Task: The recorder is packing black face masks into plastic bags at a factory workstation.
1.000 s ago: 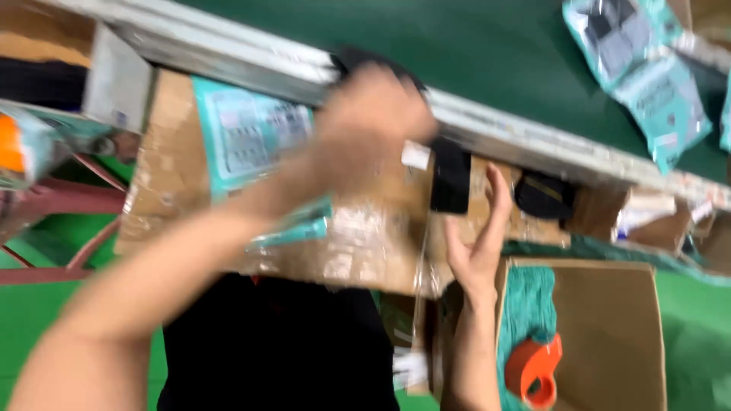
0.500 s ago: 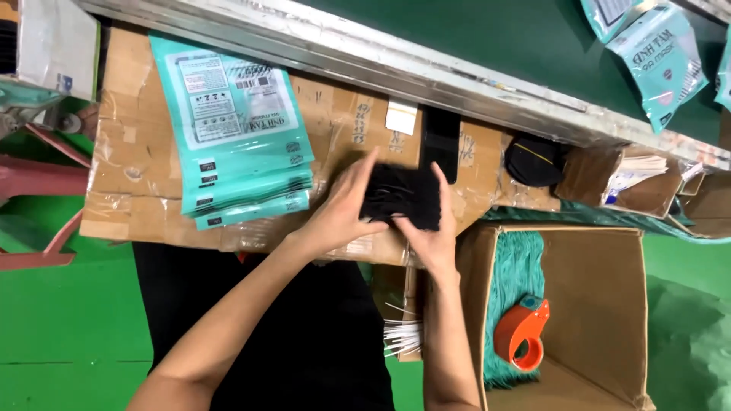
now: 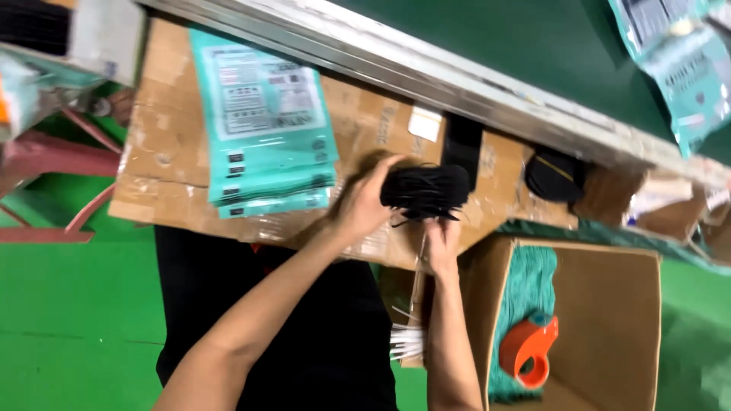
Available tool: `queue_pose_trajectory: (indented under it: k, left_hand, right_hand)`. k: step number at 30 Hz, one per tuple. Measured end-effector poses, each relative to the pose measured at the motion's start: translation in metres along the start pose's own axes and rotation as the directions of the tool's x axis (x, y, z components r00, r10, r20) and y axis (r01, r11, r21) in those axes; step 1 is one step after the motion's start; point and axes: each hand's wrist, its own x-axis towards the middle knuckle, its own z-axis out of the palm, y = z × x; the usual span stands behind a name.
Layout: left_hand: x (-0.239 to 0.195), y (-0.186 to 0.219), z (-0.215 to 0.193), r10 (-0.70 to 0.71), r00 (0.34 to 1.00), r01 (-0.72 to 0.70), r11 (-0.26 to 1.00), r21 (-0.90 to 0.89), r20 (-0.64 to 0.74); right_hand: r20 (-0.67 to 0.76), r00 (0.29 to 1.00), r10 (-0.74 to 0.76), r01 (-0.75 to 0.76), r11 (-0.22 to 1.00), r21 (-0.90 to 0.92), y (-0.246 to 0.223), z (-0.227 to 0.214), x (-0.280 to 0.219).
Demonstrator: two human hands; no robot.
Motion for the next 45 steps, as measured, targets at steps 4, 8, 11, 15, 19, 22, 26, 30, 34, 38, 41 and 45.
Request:
queue_pose_trajectory:
  k: [4, 8, 11, 15, 19, 22, 26, 30, 34, 38, 41, 45]
  left_hand:
    - [-0.032, 0.035, -0.031, 0.572, 0.814, -0.552, 0.815, 0.175, -0.098]
    - [-0.038, 0.022, -0.115, 0.693, 0.721, -0.586, 0.605, 0.540, 0.006]
    - [-0.024, -0.007, -0.168, 0.526, 0.850, -0.362, 0.566, 0.740, 0.014]
    - [-0.004, -0.042, -0.180, 0.446, 0.891, -0.304, 0.441, 0.844, 0.088]
    - [0.007, -0.032, -0.183, 0.436, 0.894, -0.324, 0.462, 0.826, 0.107]
    - [-0.006, -0.004, -0.185, 0.571, 0.819, -0.364, 0.591, 0.720, -0.054]
    - [-0.021, 0.006, -0.169, 0.659, 0.725, -0.375, 0.621, 0.688, -0.200]
    - [-0.032, 0.031, -0.171, 0.706, 0.678, -0.374, 0.569, 0.733, -0.202]
    - [-0.039, 0.046, -0.164, 0.795, 0.551, -0.378, 0.508, 0.774, -0.253]
    - [-0.061, 0.065, -0.149, 0.812, 0.567, -0.486, 0.466, 0.739, -0.139]
    - [-0.077, 0.067, -0.145, 0.739, 0.612, -0.556, 0.656, 0.511, -0.282]
    - [-0.070, 0.057, -0.131, 0.161, 0.763, -0.379, 0.896, -0.231, -0.626]
  right_hand:
    - [-0.215, 0.975, -0.048, 0.013, 0.986, -0.163, -0.024, 0.019, 0.013]
    - [-0.329, 0.943, -0.052, 0.010, 0.992, -0.129, -0.030, 0.030, 0.031]
    - [-0.365, 0.927, 0.088, 0.026, 0.955, 0.297, -0.007, 0.035, 0.050]
    - [-0.352, 0.868, 0.350, -0.216, 0.905, 0.367, -0.005, 0.062, 0.082]
    - [-0.006, 0.916, 0.401, -0.338, 0.778, 0.530, -0.061, 0.119, 0.094]
    - [0.025, 0.975, 0.219, -0.210, 0.889, 0.408, -0.114, 0.145, 0.100]
    - [0.056, 0.987, 0.149, -0.160, 0.926, 0.343, -0.123, 0.139, 0.099]
    - [0.057, 0.973, 0.225, -0.232, 0.939, 0.255, -0.133, 0.129, 0.088]
    - [-0.096, 0.979, -0.181, 0.121, 0.891, -0.438, -0.154, 0.137, 0.072]
    - [-0.190, 0.958, -0.215, 0.110, 0.886, -0.450, -0.185, 0.144, 0.072]
    - [-0.252, 0.958, -0.136, 0.108, 0.987, -0.119, -0.179, 0.132, 0.072]
    - [-0.175, 0.984, 0.010, -0.006, 1.000, 0.023, -0.174, 0.129, 0.078]
